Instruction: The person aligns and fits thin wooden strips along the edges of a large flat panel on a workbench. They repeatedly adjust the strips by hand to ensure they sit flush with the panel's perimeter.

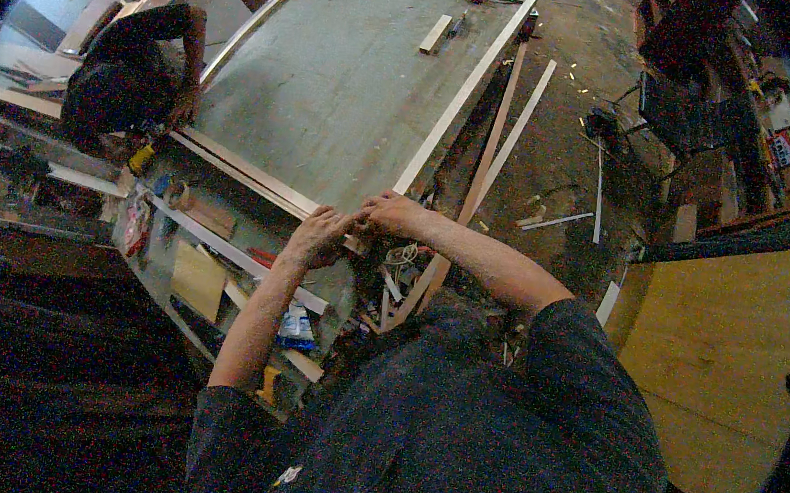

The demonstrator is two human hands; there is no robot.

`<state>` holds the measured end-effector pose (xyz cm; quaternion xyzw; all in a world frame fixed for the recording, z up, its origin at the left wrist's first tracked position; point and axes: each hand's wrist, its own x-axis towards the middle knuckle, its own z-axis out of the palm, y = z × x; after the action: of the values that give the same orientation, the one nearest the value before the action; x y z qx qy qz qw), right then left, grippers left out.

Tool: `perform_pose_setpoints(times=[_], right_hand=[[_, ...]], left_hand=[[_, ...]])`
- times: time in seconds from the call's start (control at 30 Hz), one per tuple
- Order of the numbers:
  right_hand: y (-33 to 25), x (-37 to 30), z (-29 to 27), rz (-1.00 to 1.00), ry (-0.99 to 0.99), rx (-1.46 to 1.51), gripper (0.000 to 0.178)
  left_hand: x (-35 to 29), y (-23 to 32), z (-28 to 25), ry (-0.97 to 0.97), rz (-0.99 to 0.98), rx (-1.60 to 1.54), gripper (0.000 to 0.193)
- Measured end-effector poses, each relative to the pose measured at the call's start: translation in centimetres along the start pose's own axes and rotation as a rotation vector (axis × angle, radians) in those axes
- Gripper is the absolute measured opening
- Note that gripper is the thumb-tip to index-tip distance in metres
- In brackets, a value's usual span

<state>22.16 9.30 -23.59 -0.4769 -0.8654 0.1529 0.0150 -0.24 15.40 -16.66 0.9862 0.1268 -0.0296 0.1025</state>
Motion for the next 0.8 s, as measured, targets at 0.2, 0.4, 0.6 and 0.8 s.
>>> perform_pose_setpoints(times=[0.2,0.4,0.6,0.8], right_hand=[[-0.4,0.0,-0.7,-0.037,-0.050,-0.053,0.036],[0.0,-0.4,-0.5,-0.054,0.049,0.192,0.035],[0.5,0.2,0.7,-0.067,-0.007,-0.030,0.033],[-0.2,0.5,0.0,0.110,-0.008,0.112,0.033]], left_hand=[[-0.1,0.5,-0.4,0.070,0.020,-0.027,0.087],[0.0,0.2,0.1,0.029,0.003,0.025,0.080],[-0.2,-1.5,2.5,0.073,0.044,0.037,0.080],[-0.5,-2.2,3.4,0.069,0.064,0.067,0.083]])
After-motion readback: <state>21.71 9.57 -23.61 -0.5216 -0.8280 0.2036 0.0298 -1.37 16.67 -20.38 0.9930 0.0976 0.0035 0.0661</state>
